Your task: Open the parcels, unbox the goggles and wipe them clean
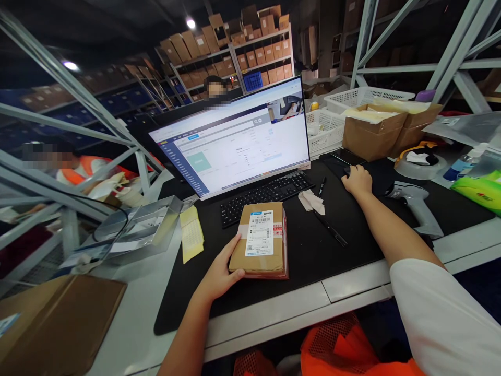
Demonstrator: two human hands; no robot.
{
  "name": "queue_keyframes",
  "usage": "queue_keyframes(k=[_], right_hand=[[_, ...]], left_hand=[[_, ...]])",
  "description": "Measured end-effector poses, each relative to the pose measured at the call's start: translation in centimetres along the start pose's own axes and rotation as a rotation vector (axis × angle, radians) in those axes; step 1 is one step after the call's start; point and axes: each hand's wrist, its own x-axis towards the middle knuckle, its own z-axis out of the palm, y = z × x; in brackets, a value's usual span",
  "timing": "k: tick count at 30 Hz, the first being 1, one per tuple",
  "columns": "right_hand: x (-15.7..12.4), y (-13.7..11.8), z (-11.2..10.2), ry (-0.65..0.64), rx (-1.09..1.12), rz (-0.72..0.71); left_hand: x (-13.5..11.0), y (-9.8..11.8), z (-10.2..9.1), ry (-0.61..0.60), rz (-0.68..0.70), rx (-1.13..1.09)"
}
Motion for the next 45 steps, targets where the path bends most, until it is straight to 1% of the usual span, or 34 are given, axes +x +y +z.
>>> queue_keyframes(k=[21,32,45], right_hand=[[0.31,-0.07,-0.12,-0.036,0.014,0.047],[0.11,-0.01,-0.07,-0.017,0.024,0.029],[-0.06,-0.13,-0.39,-0.032,0.052,0.014]], left_hand=[[0.05,0.23,-0.11,-0.002,-0.006,0.011],[0.05,0.37,-0.16,-0.012,-0.026,0.007],[0.17,0.21,-0.12,-0.003,-0.009,0.017]])
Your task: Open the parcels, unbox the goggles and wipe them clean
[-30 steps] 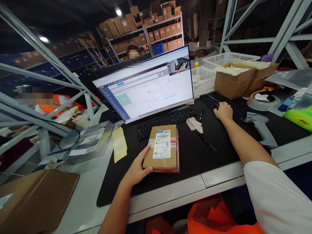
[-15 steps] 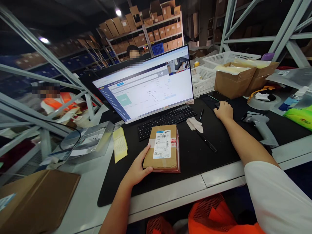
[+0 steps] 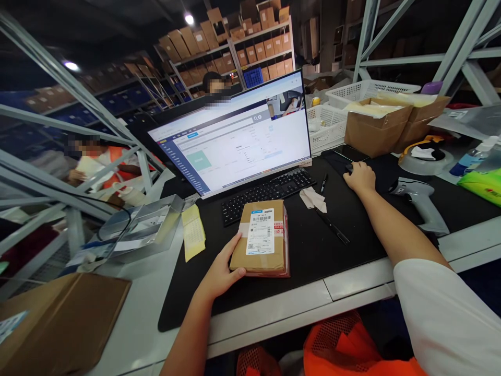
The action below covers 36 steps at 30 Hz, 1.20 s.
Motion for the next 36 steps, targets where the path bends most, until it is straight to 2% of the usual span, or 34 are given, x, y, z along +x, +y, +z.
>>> queue_keyframes(k=[36], right_hand=[[-0.25,-0.29,-0.48,-0.032,-0.016,0.009]], left_hand=[[-0.07,0.10,0.01,-0.006,-0.009,-0.025]])
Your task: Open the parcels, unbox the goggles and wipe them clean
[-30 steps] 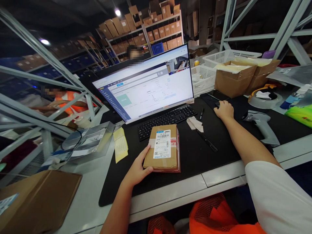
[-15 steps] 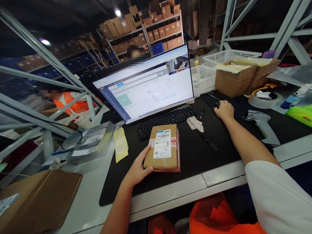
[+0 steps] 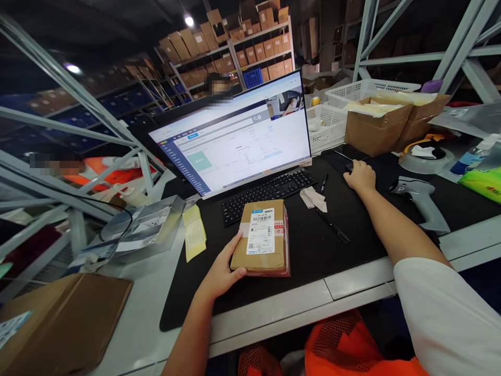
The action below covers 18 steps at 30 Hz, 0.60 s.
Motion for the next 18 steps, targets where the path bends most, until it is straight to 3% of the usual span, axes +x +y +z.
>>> queue_keyframes(k=[18], right_hand=[[0.35,0.50,0.71,0.004,0.002,-0.035]], left_hand=[[-0.02,0.06,-0.05,0.002,-0.001,0.010]])
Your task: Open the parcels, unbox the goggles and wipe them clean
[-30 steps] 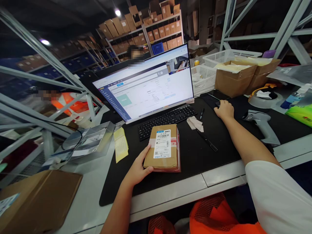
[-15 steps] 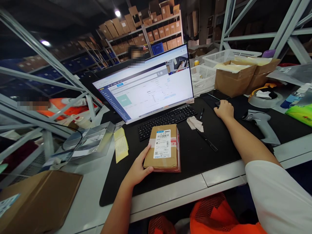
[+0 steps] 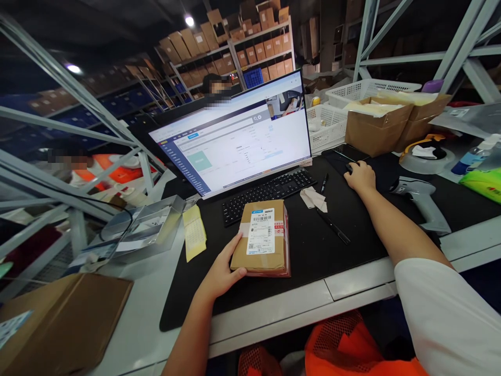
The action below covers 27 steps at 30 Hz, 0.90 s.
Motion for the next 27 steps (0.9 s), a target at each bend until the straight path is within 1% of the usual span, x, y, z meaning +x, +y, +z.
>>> queue_keyframes(k=[20,27], right_hand=[[-0.14,0.09,0.06,0.021,0.001,-0.011],[-0.18,-0.02,-0.12,0.020,0.011,-0.001]], left_hand=[[-0.09,-0.08,-0.01,-0.010,-0.020,-0.014],[-0.13,-0.12,0.06,-0.001,-0.032,-0.076]])
